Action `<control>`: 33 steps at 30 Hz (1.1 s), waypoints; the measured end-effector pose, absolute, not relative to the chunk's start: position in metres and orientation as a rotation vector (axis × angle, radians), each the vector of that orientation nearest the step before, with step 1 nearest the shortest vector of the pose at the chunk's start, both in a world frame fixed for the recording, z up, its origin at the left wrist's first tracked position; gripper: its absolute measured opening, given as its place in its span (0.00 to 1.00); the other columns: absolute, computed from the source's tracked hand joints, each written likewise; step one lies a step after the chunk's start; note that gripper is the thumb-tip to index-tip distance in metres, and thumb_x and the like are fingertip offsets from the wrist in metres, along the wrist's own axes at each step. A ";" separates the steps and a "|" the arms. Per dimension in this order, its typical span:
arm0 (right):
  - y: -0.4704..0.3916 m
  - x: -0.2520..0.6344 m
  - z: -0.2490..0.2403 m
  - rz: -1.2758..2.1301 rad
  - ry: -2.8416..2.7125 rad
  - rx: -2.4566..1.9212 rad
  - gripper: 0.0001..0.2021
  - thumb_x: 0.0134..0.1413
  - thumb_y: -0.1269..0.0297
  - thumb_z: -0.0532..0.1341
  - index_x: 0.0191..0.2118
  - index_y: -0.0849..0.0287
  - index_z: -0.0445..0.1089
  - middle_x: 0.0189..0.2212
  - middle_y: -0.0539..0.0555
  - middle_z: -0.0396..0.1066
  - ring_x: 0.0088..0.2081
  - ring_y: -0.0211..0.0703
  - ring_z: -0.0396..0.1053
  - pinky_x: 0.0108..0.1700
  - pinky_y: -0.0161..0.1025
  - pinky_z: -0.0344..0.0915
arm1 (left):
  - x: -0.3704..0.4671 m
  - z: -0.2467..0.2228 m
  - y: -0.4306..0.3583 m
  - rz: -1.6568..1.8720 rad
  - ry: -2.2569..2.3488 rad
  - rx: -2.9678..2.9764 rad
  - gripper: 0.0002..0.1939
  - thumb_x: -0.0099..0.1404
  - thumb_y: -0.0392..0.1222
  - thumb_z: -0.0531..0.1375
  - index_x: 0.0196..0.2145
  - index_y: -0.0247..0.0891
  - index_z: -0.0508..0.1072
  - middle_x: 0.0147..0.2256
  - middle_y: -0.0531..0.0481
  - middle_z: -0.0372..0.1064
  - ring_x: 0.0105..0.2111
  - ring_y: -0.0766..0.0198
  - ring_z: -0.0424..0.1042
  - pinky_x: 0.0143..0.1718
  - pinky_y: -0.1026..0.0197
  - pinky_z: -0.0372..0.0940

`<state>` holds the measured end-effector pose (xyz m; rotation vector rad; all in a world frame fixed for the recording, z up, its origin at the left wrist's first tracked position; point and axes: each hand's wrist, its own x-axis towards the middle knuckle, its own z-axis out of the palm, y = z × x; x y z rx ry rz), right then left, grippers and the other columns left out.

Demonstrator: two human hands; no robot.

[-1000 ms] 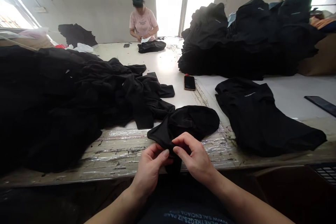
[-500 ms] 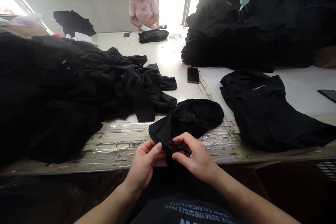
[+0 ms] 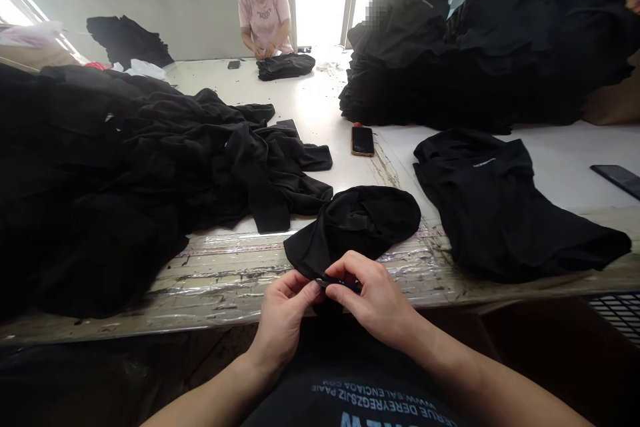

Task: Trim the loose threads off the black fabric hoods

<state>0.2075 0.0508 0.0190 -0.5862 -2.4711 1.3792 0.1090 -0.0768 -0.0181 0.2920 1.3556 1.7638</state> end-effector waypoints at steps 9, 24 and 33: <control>0.055 0.209 0.013 1.597 -2.423 -0.671 0.02 0.50 0.71 0.61 0.31 0.58 0.71 0.28 0.49 0.70 0.30 0.38 0.67 0.30 0.34 0.63 | 0.110 -0.023 -0.077 1.709 1.377 0.296 0.08 0.56 0.40 0.66 0.34 0.35 0.78 0.28 0.49 0.72 0.30 0.65 0.69 0.34 0.64 0.64; 0.057 0.212 0.004 1.644 -2.371 -0.751 0.03 0.52 0.68 0.60 0.32 0.58 0.71 0.27 0.49 0.70 0.27 0.37 0.66 0.27 0.33 0.62 | 0.112 -0.026 -0.078 1.712 1.407 0.251 0.09 0.55 0.41 0.66 0.34 0.35 0.78 0.29 0.49 0.74 0.29 0.66 0.69 0.34 0.65 0.64; 0.054 0.207 0.010 1.448 -2.488 -0.620 0.04 0.48 0.72 0.62 0.31 0.58 0.71 0.29 0.49 0.69 0.32 0.38 0.67 0.32 0.34 0.62 | 0.115 -0.028 -0.076 1.687 1.407 0.280 0.09 0.53 0.41 0.68 0.32 0.34 0.78 0.27 0.50 0.74 0.28 0.67 0.68 0.32 0.66 0.63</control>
